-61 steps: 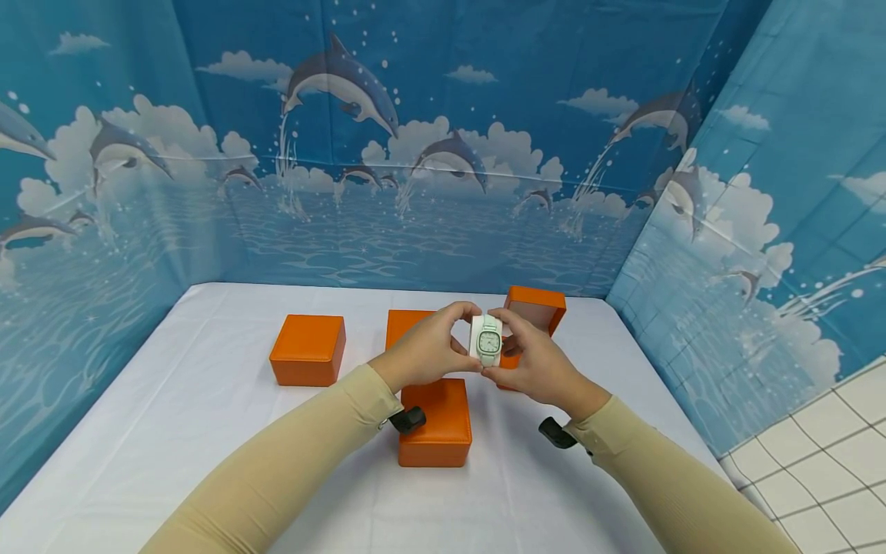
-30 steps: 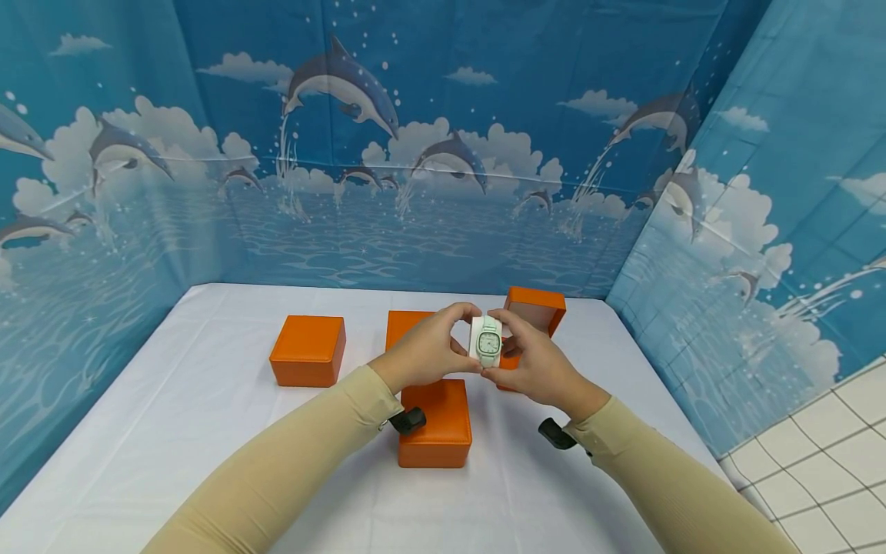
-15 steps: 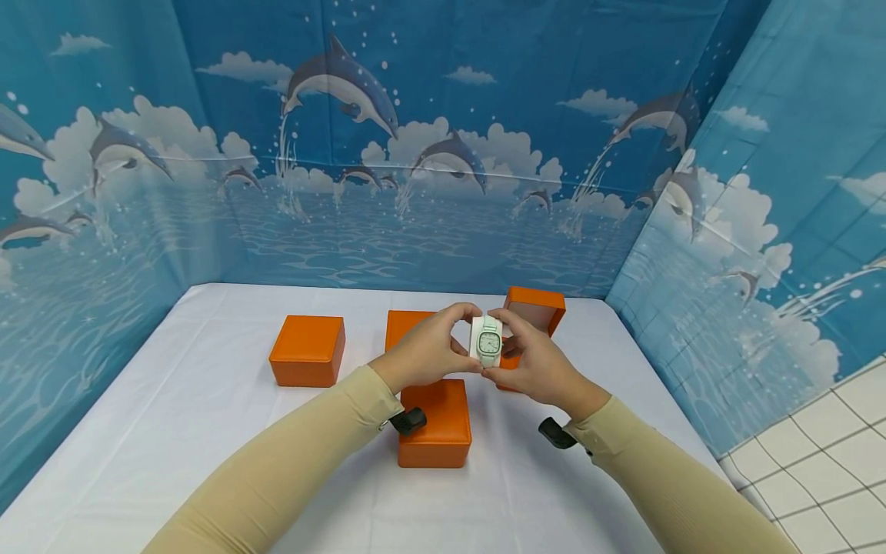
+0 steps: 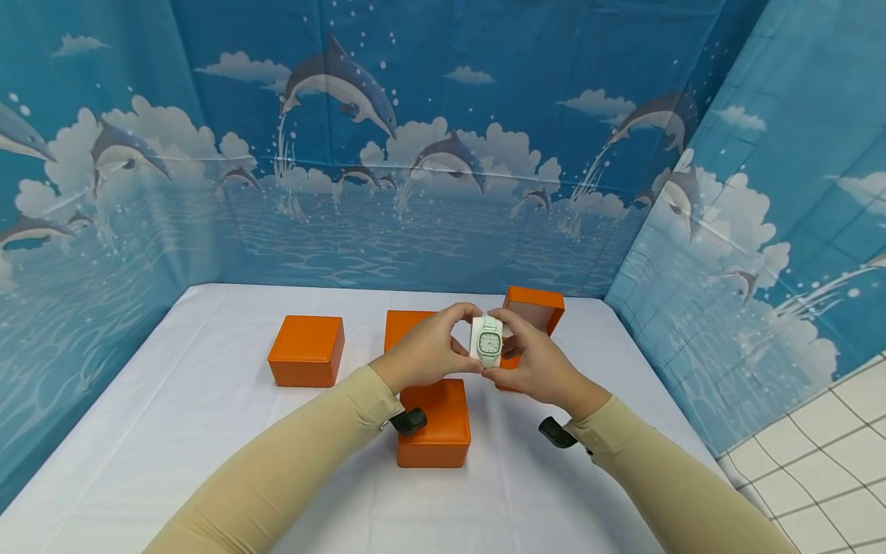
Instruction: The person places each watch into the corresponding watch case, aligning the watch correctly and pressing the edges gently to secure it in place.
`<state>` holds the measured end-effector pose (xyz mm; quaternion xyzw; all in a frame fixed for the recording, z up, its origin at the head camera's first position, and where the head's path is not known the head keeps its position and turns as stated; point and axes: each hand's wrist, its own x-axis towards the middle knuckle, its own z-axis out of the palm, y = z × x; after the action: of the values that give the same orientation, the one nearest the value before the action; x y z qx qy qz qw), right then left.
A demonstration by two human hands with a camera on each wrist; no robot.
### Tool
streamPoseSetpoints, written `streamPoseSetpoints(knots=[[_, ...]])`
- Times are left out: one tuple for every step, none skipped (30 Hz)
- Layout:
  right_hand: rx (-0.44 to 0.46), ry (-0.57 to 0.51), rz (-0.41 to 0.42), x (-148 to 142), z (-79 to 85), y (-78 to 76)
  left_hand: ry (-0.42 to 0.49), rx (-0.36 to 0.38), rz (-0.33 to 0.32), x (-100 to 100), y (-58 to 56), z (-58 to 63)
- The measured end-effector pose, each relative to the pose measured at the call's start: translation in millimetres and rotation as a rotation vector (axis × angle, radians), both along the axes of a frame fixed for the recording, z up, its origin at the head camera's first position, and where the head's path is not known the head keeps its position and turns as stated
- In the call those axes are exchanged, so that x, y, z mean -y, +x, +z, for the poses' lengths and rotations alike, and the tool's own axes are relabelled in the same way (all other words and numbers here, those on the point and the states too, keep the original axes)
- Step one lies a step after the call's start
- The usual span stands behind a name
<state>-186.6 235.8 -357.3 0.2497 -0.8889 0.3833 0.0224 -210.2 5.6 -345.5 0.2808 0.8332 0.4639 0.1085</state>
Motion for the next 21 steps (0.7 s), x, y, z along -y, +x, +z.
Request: streamPoseSetpoints(knots=[[0.001,-0.001,0.001,-0.2,-0.1,-0.2,0.0,-0.002,0.0,-0.1,-0.3,-0.3],[0.002,-0.003,0.002,-0.3,-0.2,-0.3,0.0,-0.003,0.0,-0.2,-0.7,-0.6],[0.005,-0.005,0.005,-0.5,-0.2,-0.5,0.001,-0.003,0.0,-0.4,-1.0,-1.0],[0.007,-0.008,0.006,-0.6,-0.3,-0.6,0.002,-0.003,0.0,-0.6,-1.1,-1.2],[0.009,-0.01,0.008,-0.7,-0.3,-0.6,0.003,-0.002,0.0,-0.6,-1.1,-1.2],[0.008,-0.011,0.009,-0.9,-0.4,-0.8,0.004,-0.001,0.001,-0.8,-1.2,-1.2],[0.008,-0.011,0.009,-0.9,-0.4,-0.8,0.004,0.0,0.001,-0.9,-1.1,-1.1],[0.008,-0.012,0.01,-0.9,-0.4,-0.9,0.004,0.001,0.001,-1.1,-0.9,-0.8],[0.007,-0.012,0.01,-0.9,-0.5,-0.9,0.005,0.003,0.001,-1.3,-0.8,-0.6],[0.006,-0.013,0.01,-0.8,-0.5,-0.9,0.005,0.004,0.001,-1.4,-0.7,-0.4],[0.005,-0.012,0.01,-0.7,-0.5,-1.0,0.005,0.004,0.002,-1.5,-0.7,-0.3],[0.005,-0.013,0.01,-0.6,-0.6,-1.0,0.004,0.006,0.003,-1.6,-0.8,-0.2],[0.007,-0.015,0.011,-0.7,-0.7,-1.0,0.004,0.006,0.004,-1.7,-0.7,-0.1],[0.007,-0.016,0.012,-0.8,-0.8,-1.0,0.004,0.007,0.004,-1.8,-0.7,0.0],[0.009,-0.017,0.012,-0.9,-0.8,-1.1,0.004,0.008,0.005,-1.7,-0.6,0.0],[0.01,-0.019,0.013,-1.0,-0.9,-1.1,0.004,0.009,0.005,-1.6,-0.6,0.1],[0.012,-0.019,0.013,-1.1,-1.0,-1.1,0.004,0.009,0.005,-1.7,-0.4,0.2],[0.013,-0.02,0.011,-1.3,-1.0,-1.1,0.004,0.008,0.004,-1.8,-0.4,0.3],[0.015,-0.021,0.01,-1.4,-1.0,-1.1,0.004,0.006,0.003,-1.9,-0.3,0.3],[0.018,-0.022,0.009,-1.5,-0.9,-0.8,0.003,0.004,0.002,-2.0,-0.2,0.3],[0.022,-0.025,0.009,-1.5,-0.8,-0.7,0.003,0.003,0.0,-2.1,-0.2,0.2]])
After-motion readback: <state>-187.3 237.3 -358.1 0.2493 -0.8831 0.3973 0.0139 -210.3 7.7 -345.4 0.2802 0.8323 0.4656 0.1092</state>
